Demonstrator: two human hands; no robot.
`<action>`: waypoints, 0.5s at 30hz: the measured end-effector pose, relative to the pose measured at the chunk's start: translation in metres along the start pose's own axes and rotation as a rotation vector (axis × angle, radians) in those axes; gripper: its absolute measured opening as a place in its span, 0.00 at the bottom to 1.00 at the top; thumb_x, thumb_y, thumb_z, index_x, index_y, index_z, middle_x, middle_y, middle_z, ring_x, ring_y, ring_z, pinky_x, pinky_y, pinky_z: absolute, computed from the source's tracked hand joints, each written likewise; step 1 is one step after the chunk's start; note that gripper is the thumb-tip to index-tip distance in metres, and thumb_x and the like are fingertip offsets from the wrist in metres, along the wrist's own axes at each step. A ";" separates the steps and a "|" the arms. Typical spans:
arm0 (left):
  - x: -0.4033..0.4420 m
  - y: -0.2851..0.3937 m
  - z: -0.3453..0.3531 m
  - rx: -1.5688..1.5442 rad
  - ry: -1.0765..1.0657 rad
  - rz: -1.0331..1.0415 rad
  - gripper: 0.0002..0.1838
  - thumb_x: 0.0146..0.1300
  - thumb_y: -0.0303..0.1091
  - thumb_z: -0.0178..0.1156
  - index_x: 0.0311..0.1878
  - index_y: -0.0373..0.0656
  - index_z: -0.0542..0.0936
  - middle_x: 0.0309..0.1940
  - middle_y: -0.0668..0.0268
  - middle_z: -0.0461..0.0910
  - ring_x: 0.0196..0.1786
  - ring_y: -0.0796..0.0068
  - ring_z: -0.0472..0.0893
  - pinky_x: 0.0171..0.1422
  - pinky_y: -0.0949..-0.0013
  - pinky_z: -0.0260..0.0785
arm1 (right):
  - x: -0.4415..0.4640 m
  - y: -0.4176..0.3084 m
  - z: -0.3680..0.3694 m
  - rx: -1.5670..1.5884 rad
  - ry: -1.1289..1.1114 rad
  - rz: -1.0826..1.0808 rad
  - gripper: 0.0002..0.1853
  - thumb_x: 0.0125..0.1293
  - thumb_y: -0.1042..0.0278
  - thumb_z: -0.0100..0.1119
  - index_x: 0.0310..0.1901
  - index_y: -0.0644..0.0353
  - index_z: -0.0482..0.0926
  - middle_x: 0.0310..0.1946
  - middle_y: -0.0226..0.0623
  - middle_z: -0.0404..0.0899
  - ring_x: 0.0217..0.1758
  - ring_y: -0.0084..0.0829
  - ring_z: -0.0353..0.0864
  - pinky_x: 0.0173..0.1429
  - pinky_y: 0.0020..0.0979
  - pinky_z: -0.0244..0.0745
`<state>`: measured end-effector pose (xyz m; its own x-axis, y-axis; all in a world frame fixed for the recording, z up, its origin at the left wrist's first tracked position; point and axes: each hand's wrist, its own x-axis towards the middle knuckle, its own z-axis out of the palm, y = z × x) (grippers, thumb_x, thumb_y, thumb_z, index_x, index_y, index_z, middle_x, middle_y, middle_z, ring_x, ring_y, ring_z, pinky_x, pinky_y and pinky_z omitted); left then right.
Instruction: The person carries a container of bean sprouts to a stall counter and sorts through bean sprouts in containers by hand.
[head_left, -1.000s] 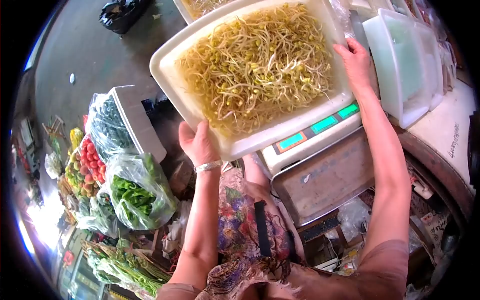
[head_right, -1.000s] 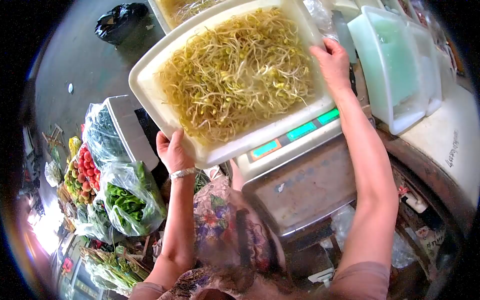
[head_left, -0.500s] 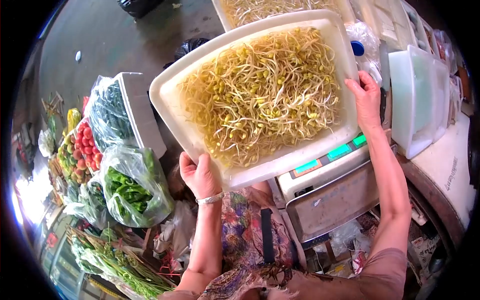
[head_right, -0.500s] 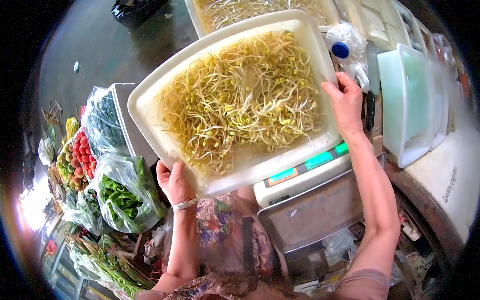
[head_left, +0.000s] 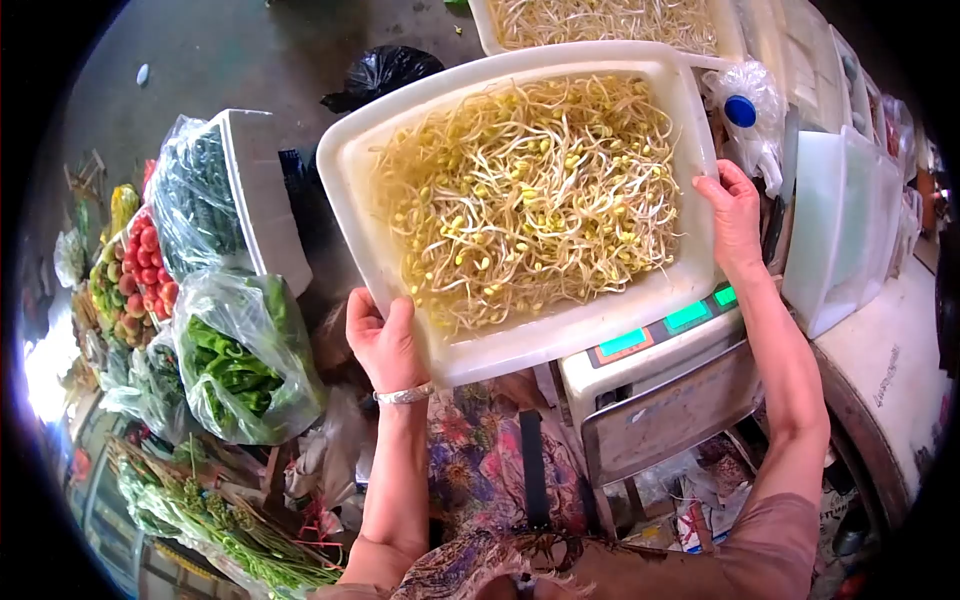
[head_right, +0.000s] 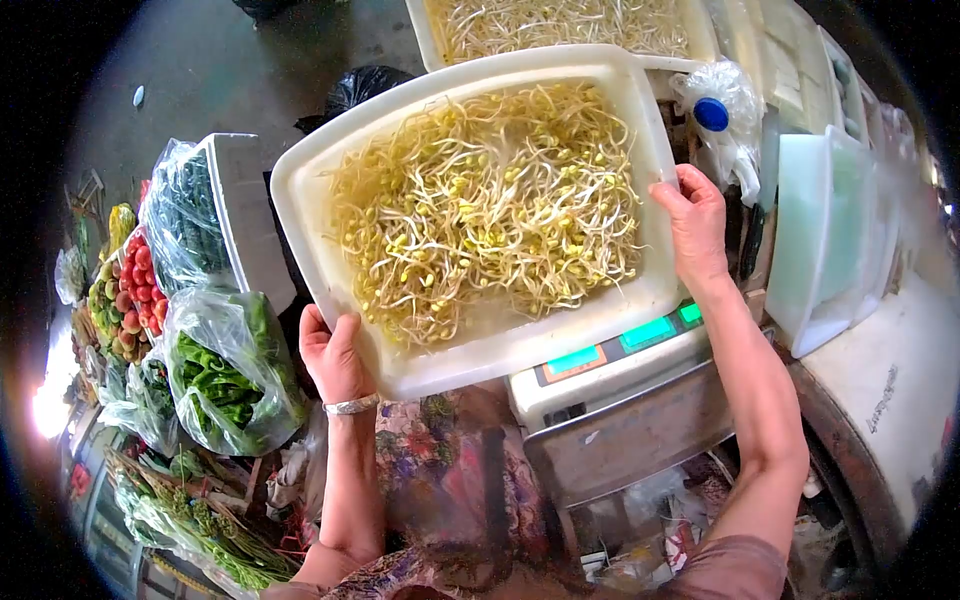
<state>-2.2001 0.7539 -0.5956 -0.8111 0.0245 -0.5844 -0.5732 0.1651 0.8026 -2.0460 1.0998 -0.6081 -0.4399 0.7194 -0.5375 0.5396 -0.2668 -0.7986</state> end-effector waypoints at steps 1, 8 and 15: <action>0.000 0.003 -0.001 0.003 -0.007 0.007 0.06 0.54 0.19 0.56 0.31 0.41 0.72 0.27 0.74 0.76 0.27 0.88 0.70 0.32 0.82 0.61 | -0.003 -0.004 -0.001 -0.006 -0.003 -0.003 0.03 0.55 0.75 0.59 0.33 0.59 0.78 0.28 0.20 0.74 0.31 0.12 0.67 0.39 0.18 0.62; 0.019 -0.018 0.026 -0.023 -0.070 0.034 0.05 0.53 0.19 0.56 0.32 0.39 0.74 0.27 0.75 0.75 0.29 0.88 0.71 0.35 0.82 0.64 | 0.011 0.014 -0.016 -0.008 0.078 -0.044 0.04 0.56 0.74 0.59 0.34 0.59 0.79 0.29 0.20 0.75 0.32 0.12 0.69 0.40 0.18 0.63; 0.027 -0.039 0.048 -0.037 -0.117 -0.041 0.05 0.54 0.19 0.55 0.30 0.40 0.72 0.26 0.75 0.74 0.28 0.89 0.70 0.35 0.82 0.63 | 0.023 0.034 -0.033 -0.092 0.157 -0.048 0.06 0.55 0.74 0.60 0.36 0.60 0.80 0.30 0.21 0.76 0.33 0.13 0.70 0.40 0.18 0.63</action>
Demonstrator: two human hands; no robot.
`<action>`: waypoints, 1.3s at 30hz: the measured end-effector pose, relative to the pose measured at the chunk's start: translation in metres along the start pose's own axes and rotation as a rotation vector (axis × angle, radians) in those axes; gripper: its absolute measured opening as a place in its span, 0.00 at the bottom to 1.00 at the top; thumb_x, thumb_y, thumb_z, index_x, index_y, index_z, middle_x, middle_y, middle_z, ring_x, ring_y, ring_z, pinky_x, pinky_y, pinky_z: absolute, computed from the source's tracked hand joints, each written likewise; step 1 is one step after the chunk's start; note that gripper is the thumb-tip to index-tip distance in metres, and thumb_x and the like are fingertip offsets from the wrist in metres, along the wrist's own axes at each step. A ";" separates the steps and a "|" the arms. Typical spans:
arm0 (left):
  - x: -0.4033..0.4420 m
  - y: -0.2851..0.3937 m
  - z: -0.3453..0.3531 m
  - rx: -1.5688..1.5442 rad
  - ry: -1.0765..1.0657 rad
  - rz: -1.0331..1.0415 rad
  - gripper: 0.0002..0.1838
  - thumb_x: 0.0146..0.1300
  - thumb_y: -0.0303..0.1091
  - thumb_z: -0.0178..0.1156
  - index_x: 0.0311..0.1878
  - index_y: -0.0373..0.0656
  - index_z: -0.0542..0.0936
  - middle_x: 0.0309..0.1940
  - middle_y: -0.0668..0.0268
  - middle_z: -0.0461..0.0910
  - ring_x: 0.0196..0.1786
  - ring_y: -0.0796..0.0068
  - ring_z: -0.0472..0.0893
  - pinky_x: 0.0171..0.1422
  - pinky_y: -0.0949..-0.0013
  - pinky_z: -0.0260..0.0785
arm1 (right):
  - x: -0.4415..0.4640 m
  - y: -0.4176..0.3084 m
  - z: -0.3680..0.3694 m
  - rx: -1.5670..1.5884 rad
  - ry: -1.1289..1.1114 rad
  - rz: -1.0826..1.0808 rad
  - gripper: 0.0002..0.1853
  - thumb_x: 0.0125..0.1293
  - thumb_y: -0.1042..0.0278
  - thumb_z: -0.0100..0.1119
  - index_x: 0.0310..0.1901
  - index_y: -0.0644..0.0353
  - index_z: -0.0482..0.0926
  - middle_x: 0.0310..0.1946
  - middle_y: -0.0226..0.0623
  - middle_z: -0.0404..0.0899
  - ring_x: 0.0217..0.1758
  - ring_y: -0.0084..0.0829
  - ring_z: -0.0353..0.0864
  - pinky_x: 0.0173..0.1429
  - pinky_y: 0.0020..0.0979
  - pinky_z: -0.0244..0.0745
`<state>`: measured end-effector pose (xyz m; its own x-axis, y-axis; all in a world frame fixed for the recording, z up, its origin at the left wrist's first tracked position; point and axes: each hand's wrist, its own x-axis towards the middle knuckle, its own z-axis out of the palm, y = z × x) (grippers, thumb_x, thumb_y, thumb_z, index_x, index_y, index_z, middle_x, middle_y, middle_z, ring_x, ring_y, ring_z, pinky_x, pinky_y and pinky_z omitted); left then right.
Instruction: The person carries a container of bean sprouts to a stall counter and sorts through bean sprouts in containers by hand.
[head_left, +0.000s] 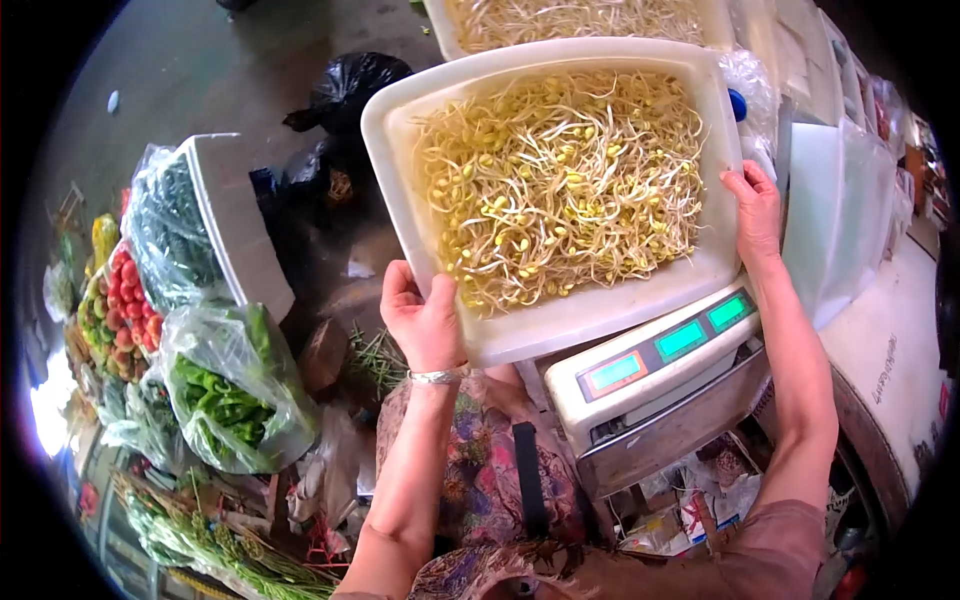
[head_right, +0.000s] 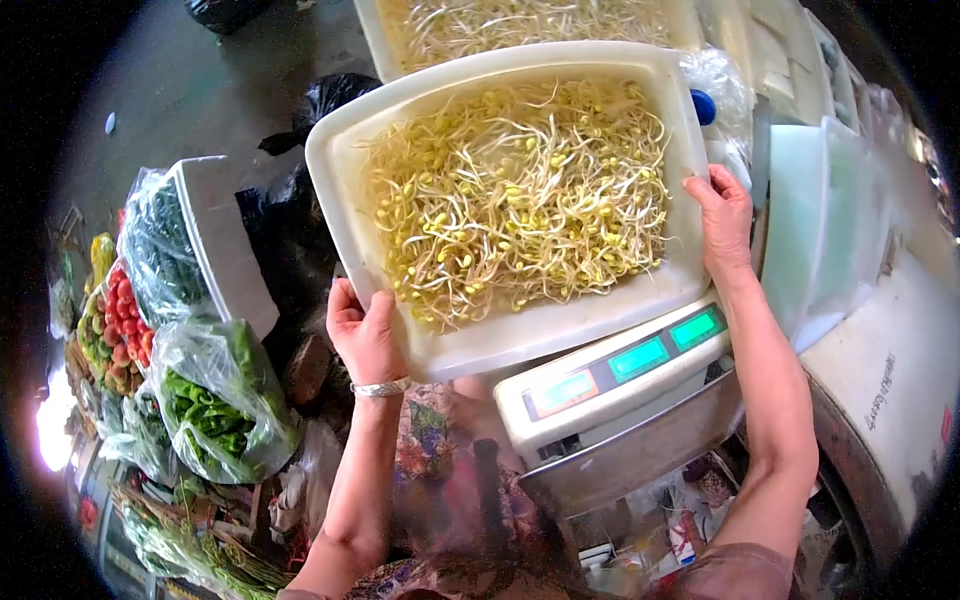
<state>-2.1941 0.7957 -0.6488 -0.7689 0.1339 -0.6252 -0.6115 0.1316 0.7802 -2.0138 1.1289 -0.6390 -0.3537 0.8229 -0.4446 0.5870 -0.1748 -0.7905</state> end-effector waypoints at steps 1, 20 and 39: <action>0.000 -0.004 0.001 0.006 -0.012 0.014 0.05 0.54 0.19 0.55 0.30 0.40 0.72 0.26 0.75 0.74 0.28 0.89 0.70 0.35 0.82 0.63 | -0.001 0.001 0.000 -0.001 0.024 0.011 0.07 0.54 0.74 0.60 0.36 0.60 0.80 0.30 0.21 0.76 0.33 0.13 0.70 0.40 0.18 0.63; 0.011 -0.037 0.027 -0.051 -0.134 0.021 0.05 0.54 0.19 0.56 0.31 0.39 0.72 0.28 0.72 0.76 0.29 0.87 0.71 0.35 0.81 0.64 | 0.015 0.044 -0.013 -0.324 0.106 -0.049 0.18 0.58 0.69 0.57 0.51 0.62 0.77 0.39 0.28 0.78 0.40 0.19 0.73 0.47 0.22 0.67; 0.013 -0.045 0.029 -0.002 -0.094 0.057 0.05 0.55 0.19 0.55 0.30 0.39 0.70 0.26 0.73 0.74 0.28 0.89 0.68 0.32 0.83 0.61 | -0.093 -0.002 -0.048 -0.861 -0.136 0.194 0.14 0.58 0.60 0.60 0.35 0.65 0.76 0.27 0.34 0.78 0.33 0.25 0.76 0.40 0.28 0.71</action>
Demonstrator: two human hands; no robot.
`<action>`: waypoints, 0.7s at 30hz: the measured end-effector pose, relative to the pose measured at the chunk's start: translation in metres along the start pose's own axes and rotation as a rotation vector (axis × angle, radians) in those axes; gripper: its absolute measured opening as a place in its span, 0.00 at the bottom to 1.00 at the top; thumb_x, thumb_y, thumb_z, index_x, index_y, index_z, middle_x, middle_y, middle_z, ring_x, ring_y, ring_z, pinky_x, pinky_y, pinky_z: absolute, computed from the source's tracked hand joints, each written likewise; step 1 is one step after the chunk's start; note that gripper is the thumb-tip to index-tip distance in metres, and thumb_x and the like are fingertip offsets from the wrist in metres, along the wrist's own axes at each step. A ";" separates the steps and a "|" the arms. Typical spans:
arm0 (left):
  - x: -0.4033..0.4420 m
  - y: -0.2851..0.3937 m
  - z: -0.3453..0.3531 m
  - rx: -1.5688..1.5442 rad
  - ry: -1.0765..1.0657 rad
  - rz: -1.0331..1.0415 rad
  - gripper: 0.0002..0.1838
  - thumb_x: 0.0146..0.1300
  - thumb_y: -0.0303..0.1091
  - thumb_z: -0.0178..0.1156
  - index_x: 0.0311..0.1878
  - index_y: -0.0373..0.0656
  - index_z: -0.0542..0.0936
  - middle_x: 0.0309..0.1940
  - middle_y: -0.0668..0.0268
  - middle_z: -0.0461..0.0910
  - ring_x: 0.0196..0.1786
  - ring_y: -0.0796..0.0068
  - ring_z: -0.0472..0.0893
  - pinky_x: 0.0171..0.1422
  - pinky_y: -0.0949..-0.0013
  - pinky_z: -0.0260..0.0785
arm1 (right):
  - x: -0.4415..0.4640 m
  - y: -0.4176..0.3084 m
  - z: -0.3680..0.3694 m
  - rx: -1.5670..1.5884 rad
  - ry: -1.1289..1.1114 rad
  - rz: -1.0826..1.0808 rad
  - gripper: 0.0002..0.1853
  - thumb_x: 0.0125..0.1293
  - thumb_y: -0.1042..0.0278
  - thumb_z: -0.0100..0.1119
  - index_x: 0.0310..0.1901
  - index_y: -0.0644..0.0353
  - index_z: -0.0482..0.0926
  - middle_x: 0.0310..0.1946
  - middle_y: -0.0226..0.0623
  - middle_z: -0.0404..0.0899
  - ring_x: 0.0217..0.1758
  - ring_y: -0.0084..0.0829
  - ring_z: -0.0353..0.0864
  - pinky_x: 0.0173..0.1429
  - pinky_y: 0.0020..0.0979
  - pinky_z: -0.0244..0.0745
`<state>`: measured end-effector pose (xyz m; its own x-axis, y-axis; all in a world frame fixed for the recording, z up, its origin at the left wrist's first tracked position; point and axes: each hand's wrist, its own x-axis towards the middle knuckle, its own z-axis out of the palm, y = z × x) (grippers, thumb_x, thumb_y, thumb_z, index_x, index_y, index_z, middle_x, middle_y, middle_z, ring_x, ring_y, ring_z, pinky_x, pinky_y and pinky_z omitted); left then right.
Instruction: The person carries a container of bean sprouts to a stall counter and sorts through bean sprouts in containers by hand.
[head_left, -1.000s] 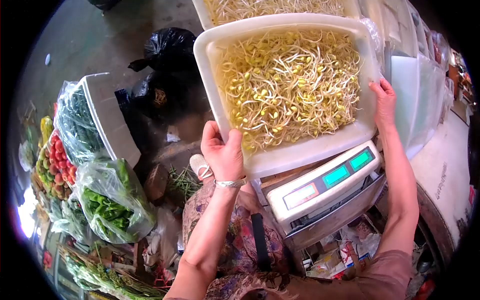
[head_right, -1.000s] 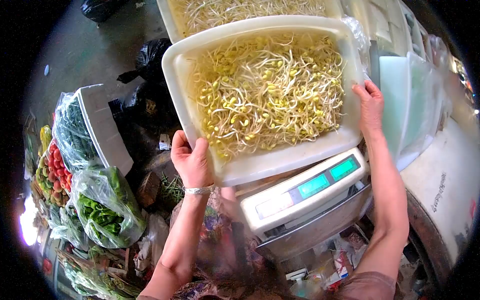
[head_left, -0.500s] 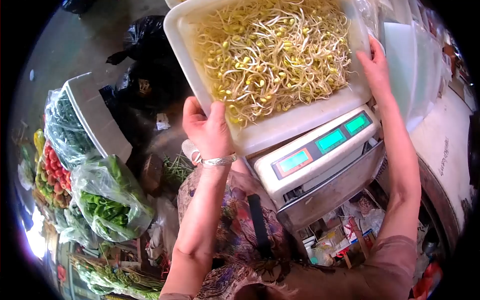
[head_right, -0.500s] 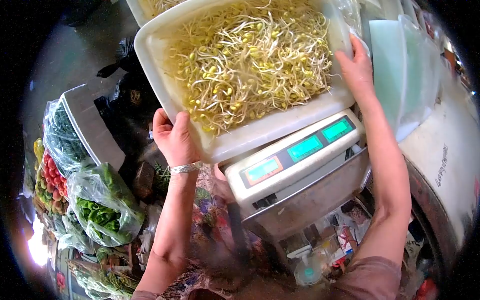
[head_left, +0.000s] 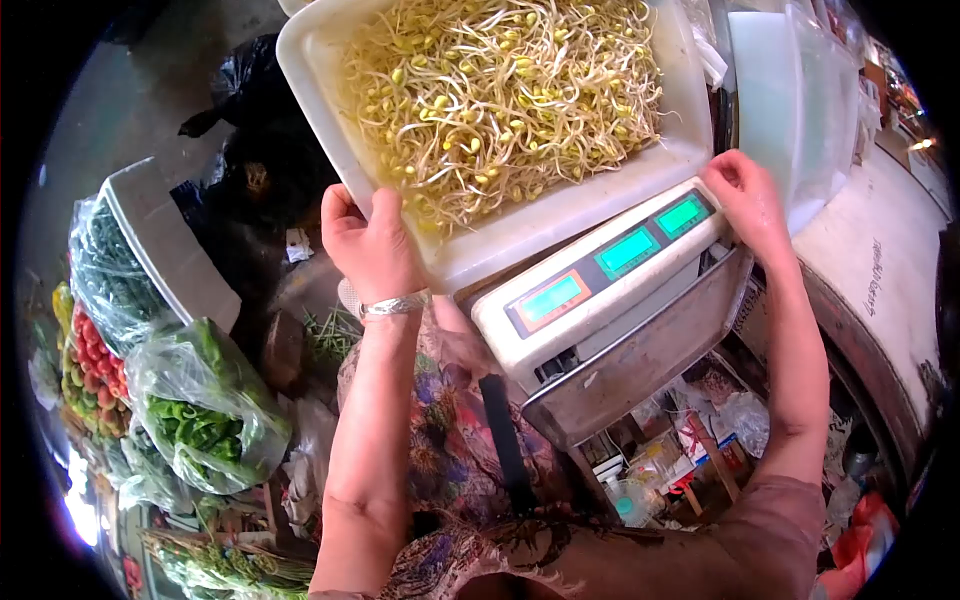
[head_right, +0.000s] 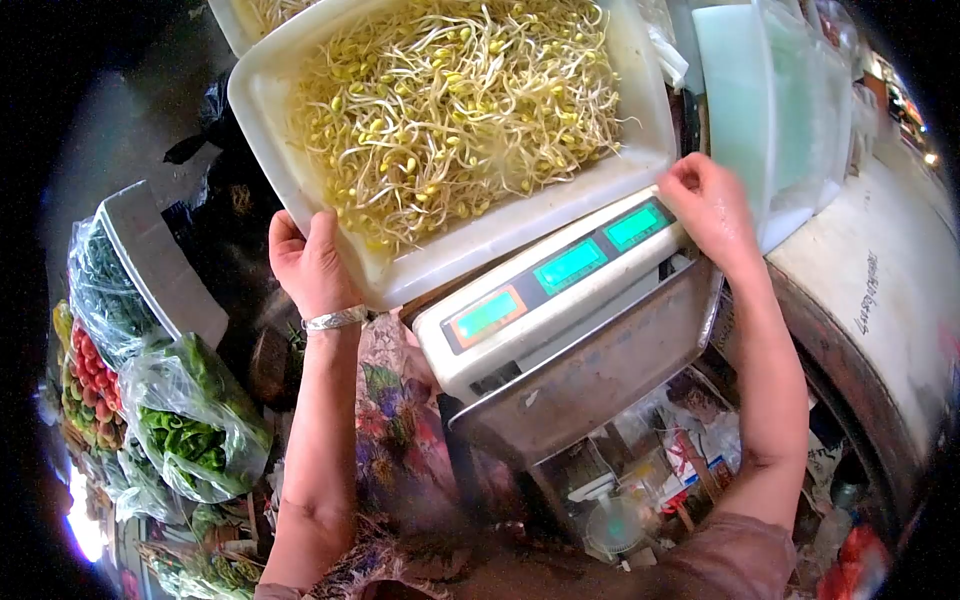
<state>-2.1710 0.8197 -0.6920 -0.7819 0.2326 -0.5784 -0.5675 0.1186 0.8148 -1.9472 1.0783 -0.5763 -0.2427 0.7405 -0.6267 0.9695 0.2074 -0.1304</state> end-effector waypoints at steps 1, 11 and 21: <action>0.001 -0.002 -0.001 0.004 0.005 -0.003 0.05 0.55 0.19 0.55 0.30 0.39 0.70 0.26 0.73 0.74 0.28 0.89 0.68 0.32 0.83 0.61 | 0.000 -0.002 -0.002 0.000 -0.007 -0.001 0.14 0.58 0.60 0.60 0.35 0.65 0.76 0.27 0.34 0.78 0.33 0.25 0.76 0.40 0.28 0.71; 0.002 -0.005 -0.002 0.004 -0.011 -0.001 0.06 0.54 0.20 0.58 0.30 0.40 0.71 0.26 0.74 0.74 0.28 0.88 0.69 0.33 0.82 0.62 | 0.022 0.033 0.000 0.517 -0.615 0.324 0.40 0.55 0.44 0.66 0.65 0.56 0.65 0.56 0.33 0.73 0.55 0.27 0.72 0.54 0.27 0.69; 0.002 -0.005 0.005 -0.054 -0.038 0.000 0.06 0.55 0.20 0.57 0.30 0.40 0.71 0.26 0.74 0.74 0.28 0.88 0.69 0.34 0.82 0.63 | 0.024 0.068 0.003 0.415 -0.591 0.256 0.48 0.56 0.49 0.67 0.70 0.62 0.53 0.67 0.41 0.61 0.70 0.32 0.59 0.71 0.30 0.53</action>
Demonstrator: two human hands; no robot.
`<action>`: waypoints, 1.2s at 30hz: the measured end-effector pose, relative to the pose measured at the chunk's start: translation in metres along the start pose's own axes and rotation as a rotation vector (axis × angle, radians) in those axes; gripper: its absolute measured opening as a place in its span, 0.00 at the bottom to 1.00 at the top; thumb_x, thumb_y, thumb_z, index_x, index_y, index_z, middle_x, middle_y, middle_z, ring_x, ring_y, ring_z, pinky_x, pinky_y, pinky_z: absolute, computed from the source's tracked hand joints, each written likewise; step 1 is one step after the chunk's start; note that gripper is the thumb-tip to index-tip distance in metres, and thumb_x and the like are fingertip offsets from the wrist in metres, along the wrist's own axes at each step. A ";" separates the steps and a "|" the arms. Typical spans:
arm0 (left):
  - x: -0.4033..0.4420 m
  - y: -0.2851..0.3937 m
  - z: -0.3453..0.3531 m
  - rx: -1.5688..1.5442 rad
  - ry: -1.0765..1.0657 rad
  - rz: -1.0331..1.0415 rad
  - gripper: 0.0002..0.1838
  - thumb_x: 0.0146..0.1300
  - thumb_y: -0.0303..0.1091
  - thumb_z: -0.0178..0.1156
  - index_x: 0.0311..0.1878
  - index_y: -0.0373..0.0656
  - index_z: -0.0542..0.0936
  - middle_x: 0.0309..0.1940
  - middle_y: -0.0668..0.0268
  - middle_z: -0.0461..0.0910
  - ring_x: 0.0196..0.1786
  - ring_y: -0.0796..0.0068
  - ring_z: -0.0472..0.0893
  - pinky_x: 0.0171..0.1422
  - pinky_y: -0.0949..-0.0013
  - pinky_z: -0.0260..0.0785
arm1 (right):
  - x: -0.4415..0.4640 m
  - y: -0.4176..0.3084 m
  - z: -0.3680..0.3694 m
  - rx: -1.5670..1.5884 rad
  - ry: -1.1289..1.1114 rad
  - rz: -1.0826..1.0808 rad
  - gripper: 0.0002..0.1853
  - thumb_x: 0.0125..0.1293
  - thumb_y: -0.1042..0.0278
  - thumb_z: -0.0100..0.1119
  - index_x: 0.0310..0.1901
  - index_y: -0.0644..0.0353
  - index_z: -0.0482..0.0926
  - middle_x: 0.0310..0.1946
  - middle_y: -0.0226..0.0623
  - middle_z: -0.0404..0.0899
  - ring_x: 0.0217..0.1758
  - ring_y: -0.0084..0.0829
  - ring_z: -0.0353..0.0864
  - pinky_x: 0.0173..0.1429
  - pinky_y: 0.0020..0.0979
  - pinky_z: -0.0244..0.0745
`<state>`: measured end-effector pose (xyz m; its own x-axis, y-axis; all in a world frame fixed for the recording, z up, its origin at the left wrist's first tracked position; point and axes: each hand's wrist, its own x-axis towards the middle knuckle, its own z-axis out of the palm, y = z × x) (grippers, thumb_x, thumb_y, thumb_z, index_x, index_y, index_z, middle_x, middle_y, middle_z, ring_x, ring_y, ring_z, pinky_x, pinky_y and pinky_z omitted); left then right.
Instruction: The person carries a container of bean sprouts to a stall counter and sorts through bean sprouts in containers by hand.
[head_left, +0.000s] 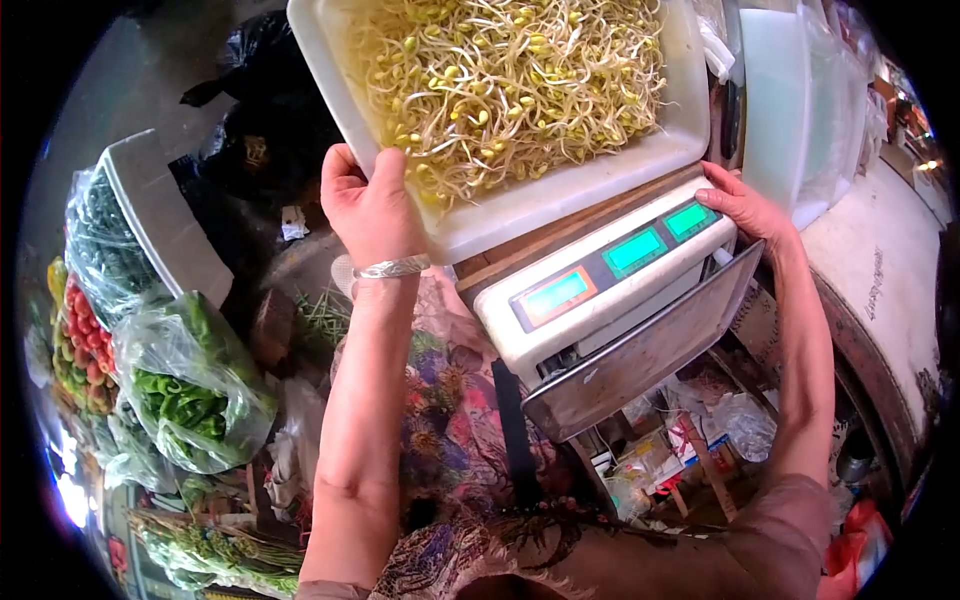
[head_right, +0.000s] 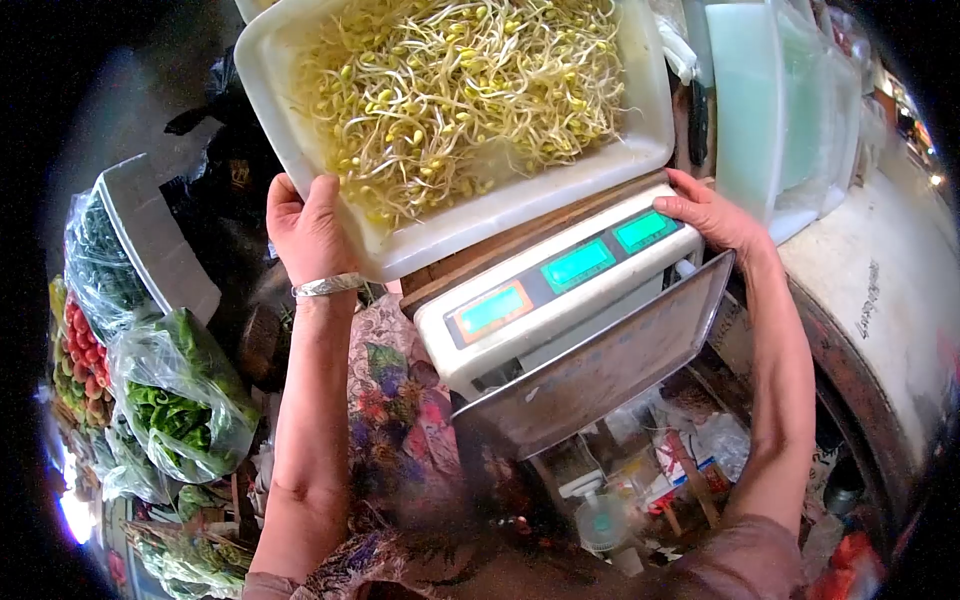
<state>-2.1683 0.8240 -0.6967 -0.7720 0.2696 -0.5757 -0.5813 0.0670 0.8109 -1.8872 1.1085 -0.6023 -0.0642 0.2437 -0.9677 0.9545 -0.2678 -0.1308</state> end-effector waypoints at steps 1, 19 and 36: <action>0.000 -0.002 0.000 0.002 -0.003 -0.003 0.06 0.55 0.20 0.57 0.30 0.40 0.71 0.26 0.74 0.74 0.28 0.88 0.69 0.34 0.82 0.63 | -0.006 -0.001 0.002 -0.010 -0.003 -0.006 0.49 0.55 0.48 0.68 0.70 0.64 0.52 0.68 0.43 0.59 0.71 0.33 0.57 0.72 0.30 0.51; -0.005 -0.006 -0.003 0.085 0.000 0.092 0.04 0.58 0.23 0.57 0.32 0.40 0.71 0.28 0.73 0.74 0.28 0.85 0.70 0.35 0.79 0.65 | -0.002 -0.003 0.002 0.061 0.058 -0.006 0.50 0.52 0.45 0.69 0.69 0.66 0.56 0.68 0.46 0.60 0.69 0.34 0.60 0.70 0.30 0.56; -0.006 -0.007 -0.003 0.076 -0.002 0.072 0.05 0.56 0.19 0.55 0.35 0.39 0.72 0.29 0.71 0.75 0.30 0.86 0.71 0.35 0.80 0.65 | -0.061 0.046 0.022 0.609 0.413 -0.405 0.26 0.72 0.55 0.45 0.66 0.61 0.64 0.63 0.40 0.68 0.62 0.31 0.69 0.65 0.30 0.63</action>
<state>-2.1597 0.8190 -0.6991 -0.8107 0.2778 -0.5154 -0.5031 0.1198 0.8559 -1.8458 1.0611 -0.5538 -0.1432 0.7191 -0.6799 0.5494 -0.5137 -0.6590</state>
